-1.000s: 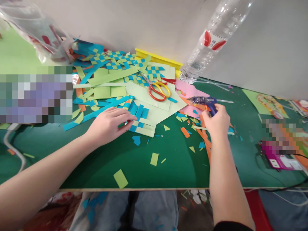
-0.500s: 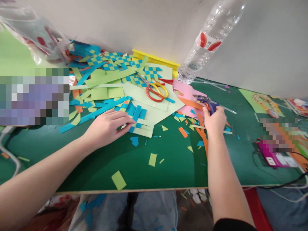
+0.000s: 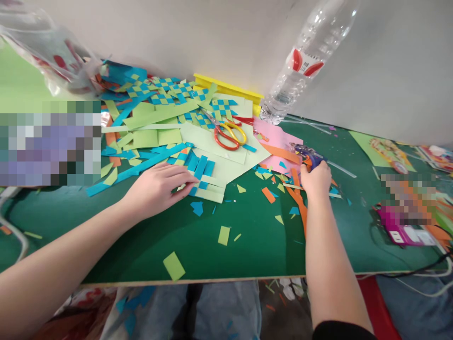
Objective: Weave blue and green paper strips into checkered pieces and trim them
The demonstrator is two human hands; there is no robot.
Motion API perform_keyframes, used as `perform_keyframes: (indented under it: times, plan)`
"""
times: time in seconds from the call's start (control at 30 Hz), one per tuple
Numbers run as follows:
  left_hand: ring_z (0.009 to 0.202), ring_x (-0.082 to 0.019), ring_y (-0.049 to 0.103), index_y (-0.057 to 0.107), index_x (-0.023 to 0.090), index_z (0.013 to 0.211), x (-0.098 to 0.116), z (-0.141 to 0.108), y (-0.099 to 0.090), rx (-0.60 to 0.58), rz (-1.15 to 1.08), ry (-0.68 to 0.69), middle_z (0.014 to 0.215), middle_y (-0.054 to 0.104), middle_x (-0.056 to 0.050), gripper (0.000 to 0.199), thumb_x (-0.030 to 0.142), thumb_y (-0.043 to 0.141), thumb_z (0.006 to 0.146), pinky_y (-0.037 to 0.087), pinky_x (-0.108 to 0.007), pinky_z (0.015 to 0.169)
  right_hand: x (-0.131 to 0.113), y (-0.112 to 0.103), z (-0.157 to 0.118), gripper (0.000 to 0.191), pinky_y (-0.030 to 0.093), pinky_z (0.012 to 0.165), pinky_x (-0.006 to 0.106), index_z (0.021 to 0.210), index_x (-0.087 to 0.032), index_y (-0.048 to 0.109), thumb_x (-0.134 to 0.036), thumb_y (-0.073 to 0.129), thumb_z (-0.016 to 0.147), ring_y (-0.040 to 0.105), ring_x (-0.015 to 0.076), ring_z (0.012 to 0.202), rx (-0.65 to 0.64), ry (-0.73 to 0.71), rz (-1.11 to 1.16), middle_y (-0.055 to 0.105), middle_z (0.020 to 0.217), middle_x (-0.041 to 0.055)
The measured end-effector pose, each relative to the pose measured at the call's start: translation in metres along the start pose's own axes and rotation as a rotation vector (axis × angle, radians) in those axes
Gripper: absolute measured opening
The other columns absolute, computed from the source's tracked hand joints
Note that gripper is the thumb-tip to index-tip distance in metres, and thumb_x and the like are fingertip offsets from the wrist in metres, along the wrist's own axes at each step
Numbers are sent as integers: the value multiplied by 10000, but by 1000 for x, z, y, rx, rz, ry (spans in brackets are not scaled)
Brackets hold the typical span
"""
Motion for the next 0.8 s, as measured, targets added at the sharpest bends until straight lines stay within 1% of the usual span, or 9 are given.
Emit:
perform_keyframes:
  times: [0.17, 0.23, 0.27, 0.37, 0.47, 0.57, 0.63, 0.73, 0.8]
  plan:
    - [859, -171, 682, 654, 218, 930, 0, 0, 0, -13, 2, -17, 916, 734, -15, 138, 225, 518, 907, 505, -313, 764, -4, -5, -3, 585, 390, 947, 602, 1169, 4, 487, -273, 577, 660, 556, 406, 1066, -5, -26, -36, 587, 1113, 310]
    - [846, -170, 681, 657, 219, 918, 0, 1, 0, -9, 1, -30, 909, 735, -17, 145, 224, 512, 909, 504, -312, 759, -9, -11, -7, 582, 395, 936, 597, 1177, -6, 496, -276, 579, 667, 548, 401, 1069, 36, -89, -57, 596, 1110, 296]
    - [841, -170, 681, 661, 218, 915, 1, 1, -1, -6, 0, -34, 908, 735, -19, 148, 220, 513, 907, 503, -311, 753, -13, -15, -9, 549, 398, 927, 596, 1165, -23, 515, -285, 573, 685, 544, 397, 1071, 77, -140, -62, 606, 1101, 281]
    - [845, -173, 683, 677, 214, 918, 1, 1, -2, -2, -9, -53, 907, 733, -20, 157, 208, 522, 894, 500, -311, 741, -33, -26, -20, 411, 415, 925, 578, 1131, -109, 565, -281, 532, 760, 540, 359, 1096, 180, -294, 2, 623, 1125, 218]
    - [849, -172, 683, 680, 211, 927, 0, 0, -1, -4, -13, -80, 912, 733, -22, 158, 209, 526, 889, 500, -309, 756, -68, -36, -35, 342, 443, 936, 509, 1145, -155, 567, -258, 482, 830, 562, 300, 1073, 155, -439, 131, 648, 1100, 162]
    - [804, -161, 676, 672, 205, 940, -1, -2, -1, -3, 13, -99, 931, 736, -29, 155, 227, 524, 898, 498, -304, 757, -112, -42, -51, 286, 458, 945, 464, 1127, -176, 578, -254, 455, 881, 584, 266, 1057, 1, -630, 195, 667, 1076, 132]
    - [786, -158, 671, 666, 205, 942, 0, -2, -1, -10, 25, -105, 934, 735, -32, 154, 237, 520, 906, 496, -305, 763, -143, -41, -57, 269, 460, 957, 444, 1103, -173, 598, -224, 435, 895, 592, 253, 1061, -177, -740, 172, 671, 1082, 120]
    - [789, -166, 674, 666, 208, 922, 1, -1, -2, -8, 21, -96, 910, 733, -29, 147, 236, 523, 904, 497, -310, 763, -182, -30, -55, 260, 465, 950, 442, 1084, -123, 616, -207, 479, 880, 591, 277, 1074, -417, -778, 91, 660, 1096, 148]
    - [786, -170, 675, 671, 210, 909, 1, 0, -2, -2, 18, -94, 896, 731, -25, 149, 231, 524, 901, 497, -311, 749, -204, -17, -49, 267, 469, 927, 454, 1105, -127, 606, -189, 486, 875, 594, 283, 1063, -476, -755, 67, 646, 1108, 147]
Point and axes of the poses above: each hand's wrist, its own z-axis towards the middle knuckle, its own y-axis out of the palm, x = y × z, the point moved 1 cm from there along z, towards the middle knuckle
